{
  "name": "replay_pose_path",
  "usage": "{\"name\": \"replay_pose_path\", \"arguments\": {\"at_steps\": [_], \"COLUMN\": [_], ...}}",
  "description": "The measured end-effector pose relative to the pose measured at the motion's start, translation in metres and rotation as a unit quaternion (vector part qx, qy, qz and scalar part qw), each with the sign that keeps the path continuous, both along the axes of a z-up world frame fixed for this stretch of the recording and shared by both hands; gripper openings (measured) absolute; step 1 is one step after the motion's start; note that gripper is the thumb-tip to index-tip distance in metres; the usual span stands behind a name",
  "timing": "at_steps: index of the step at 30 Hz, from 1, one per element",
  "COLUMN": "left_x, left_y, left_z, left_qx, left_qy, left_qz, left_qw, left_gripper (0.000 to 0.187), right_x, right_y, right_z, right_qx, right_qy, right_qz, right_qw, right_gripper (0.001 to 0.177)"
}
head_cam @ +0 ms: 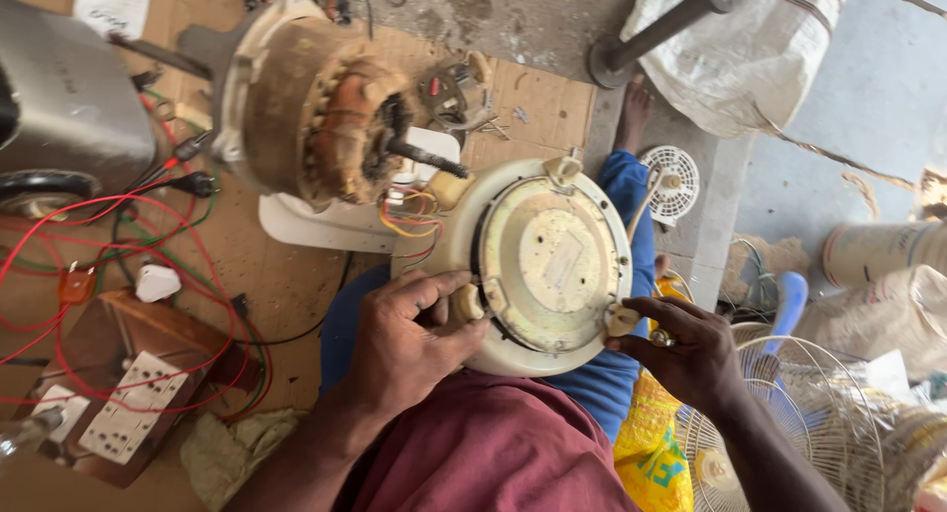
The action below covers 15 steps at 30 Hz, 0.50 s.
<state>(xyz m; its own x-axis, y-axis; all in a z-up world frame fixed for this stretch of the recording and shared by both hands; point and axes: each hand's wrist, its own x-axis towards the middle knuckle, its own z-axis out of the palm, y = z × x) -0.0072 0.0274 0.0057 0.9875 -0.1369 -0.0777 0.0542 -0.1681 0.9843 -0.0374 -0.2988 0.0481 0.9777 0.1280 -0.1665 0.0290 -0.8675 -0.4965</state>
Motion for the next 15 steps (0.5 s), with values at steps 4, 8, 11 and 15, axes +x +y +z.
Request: {"name": "replay_pose_path", "arguments": {"at_steps": [4,8,11,15], "left_x": [0.012,0.027,0.031,0.03], "left_y": [-0.002,-0.013,-0.021,-0.024], "left_z": [0.013,0.02,0.023,0.019], "left_qx": [-0.001,0.057,0.017,0.003], "left_qy": [0.091,0.152,0.196,0.201], "left_qz": [-0.039,-0.055,-0.035,-0.013], "left_qw": [0.995,0.985,0.98,0.979], "left_gripper": [0.06,0.04,0.027,0.022], "right_x": [0.0,-0.003,-0.006,-0.003], "right_y": [0.002,-0.001,-0.01,-0.035], "right_z": [0.002,-0.001,-0.008,-0.012], "right_qx": [0.037,0.071,0.098,0.086], "right_qy": [-0.011,0.003,0.03,0.241], "right_qz": [0.003,0.003,-0.007,-0.127], "right_qw": [0.999,0.997,0.995,0.958], "right_gripper": [0.048,0.043,0.042,0.05]}}
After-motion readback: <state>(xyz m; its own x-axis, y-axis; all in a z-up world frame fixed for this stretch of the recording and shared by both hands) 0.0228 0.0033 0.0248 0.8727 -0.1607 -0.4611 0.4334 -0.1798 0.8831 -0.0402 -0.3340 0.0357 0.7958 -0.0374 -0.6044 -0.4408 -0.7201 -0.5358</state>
